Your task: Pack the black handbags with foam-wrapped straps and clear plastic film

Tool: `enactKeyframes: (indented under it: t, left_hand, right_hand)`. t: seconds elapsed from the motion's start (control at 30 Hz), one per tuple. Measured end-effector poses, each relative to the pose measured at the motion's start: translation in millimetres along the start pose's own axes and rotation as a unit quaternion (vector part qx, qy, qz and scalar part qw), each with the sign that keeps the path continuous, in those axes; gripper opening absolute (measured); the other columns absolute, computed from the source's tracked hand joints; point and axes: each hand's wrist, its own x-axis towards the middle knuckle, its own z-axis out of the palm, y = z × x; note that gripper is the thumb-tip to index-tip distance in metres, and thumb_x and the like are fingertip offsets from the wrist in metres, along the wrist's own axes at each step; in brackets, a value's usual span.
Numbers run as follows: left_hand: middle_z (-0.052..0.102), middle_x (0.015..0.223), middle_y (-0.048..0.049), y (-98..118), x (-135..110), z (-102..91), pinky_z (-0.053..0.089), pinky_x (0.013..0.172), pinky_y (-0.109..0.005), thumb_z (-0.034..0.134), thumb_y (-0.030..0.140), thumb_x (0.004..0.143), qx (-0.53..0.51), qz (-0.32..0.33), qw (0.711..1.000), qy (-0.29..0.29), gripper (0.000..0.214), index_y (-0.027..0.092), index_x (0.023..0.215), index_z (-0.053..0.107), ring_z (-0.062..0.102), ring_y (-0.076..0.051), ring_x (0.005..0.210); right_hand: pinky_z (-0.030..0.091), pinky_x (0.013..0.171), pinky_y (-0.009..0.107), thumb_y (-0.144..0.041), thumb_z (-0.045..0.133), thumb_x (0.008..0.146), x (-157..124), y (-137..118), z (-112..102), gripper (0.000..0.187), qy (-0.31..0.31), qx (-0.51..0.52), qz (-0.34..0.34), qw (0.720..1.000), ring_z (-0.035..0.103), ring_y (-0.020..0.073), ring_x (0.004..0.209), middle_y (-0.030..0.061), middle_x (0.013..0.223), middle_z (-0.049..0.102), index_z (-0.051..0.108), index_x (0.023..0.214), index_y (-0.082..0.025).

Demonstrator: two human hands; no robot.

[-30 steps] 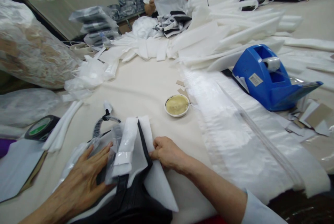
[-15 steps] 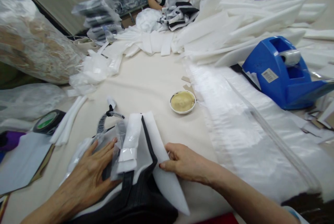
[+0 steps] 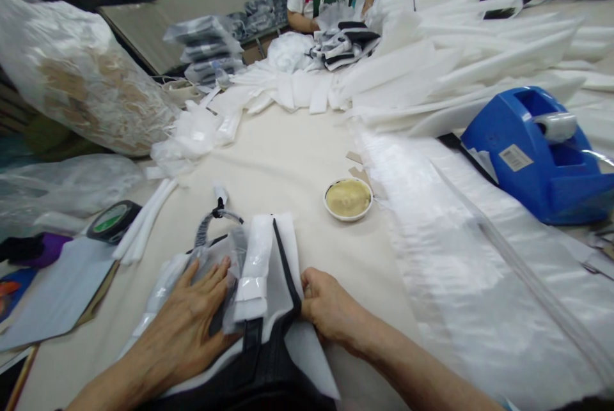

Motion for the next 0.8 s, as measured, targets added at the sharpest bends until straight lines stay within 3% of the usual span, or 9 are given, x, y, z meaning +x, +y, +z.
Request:
enactKeyframes:
  t: [0.2, 0.47, 0.6, 0.7, 0.8]
  left_hand:
    - [0.041, 0.134, -0.0233, 9, 4, -9.4, 0.014, 0.108, -0.061, 0.046, 0.047, 0.076, 0.004, -0.012, 1.0, -0.026, 0.063, 0.009, 0.127, 0.045, 0.035, -0.033, 0.129]
    - [0.039, 0.134, -0.0273, 22, 6, -24.6, 0.017, 0.107, -0.061, 0.045, 0.048, 0.08, -0.008, -0.041, 0.998, -0.04, 0.06, 0.005, 0.121, 0.049, 0.036, -0.037, 0.126]
    - [0.037, 0.133, -0.0302, 25, 7, -31.0, 0.017, 0.106, -0.063, 0.043, 0.05, 0.081, -0.02, -0.053, 0.996, -0.065, 0.064, 0.002, 0.122, 0.048, 0.037, -0.039, 0.125]
    - [0.038, 0.132, -0.0312, 27, 7, -34.4, 0.016, 0.104, -0.064, 0.044, 0.051, 0.081, -0.035, -0.051, 0.996, -0.058, 0.065, 0.001, 0.121, 0.048, 0.038, -0.04, 0.124]
    - [0.036, 0.133, -0.0319, 28, 5, -36.5, 0.015, 0.105, -0.064, 0.043, 0.052, 0.082, -0.039, -0.056, 0.996, -0.065, 0.069, -0.001, 0.126, 0.044, 0.036, -0.04, 0.125]
  right_hand:
    - [0.025, 0.047, 0.021, -0.005, 0.054, 0.056, 2, 6, 0, 0.02, 0.007, -0.019, -0.029, 0.999, 0.039, 0.0089, 0.049, -0.008, 0.05, 0.042, 0.044, 0.065, -0.02]
    - [0.027, 0.035, 0.021, -0.008, 0.051, 0.06, 2, -2, 4, 0.013, -0.037, -0.007, -0.01, 0.999, 0.038, 0.0082, 0.034, -0.0082, 0.044, 0.044, 0.046, 0.065, -0.019]
    - [0.027, 0.035, 0.02, -0.007, 0.051, 0.062, -2, 1, 7, 0.018, -0.003, -0.002, -0.01, 1.0, 0.037, 0.0079, 0.036, -0.01, 0.044, 0.041, 0.041, 0.069, -0.02]
    - [0.023, 0.038, 0.02, -0.006, 0.051, 0.064, -7, 5, 5, 0.024, 0.013, -0.008, -0.048, 0.999, 0.033, 0.0076, 0.039, -0.0121, 0.046, 0.037, 0.039, 0.079, -0.022]
    - [0.025, 0.044, 0.022, -0.005, 0.048, 0.065, -8, 7, 3, 0.028, 0.007, -0.105, -0.115, 0.988, 0.036, 0.0098, 0.045, -0.0099, 0.051, 0.039, 0.042, 0.087, -0.021]
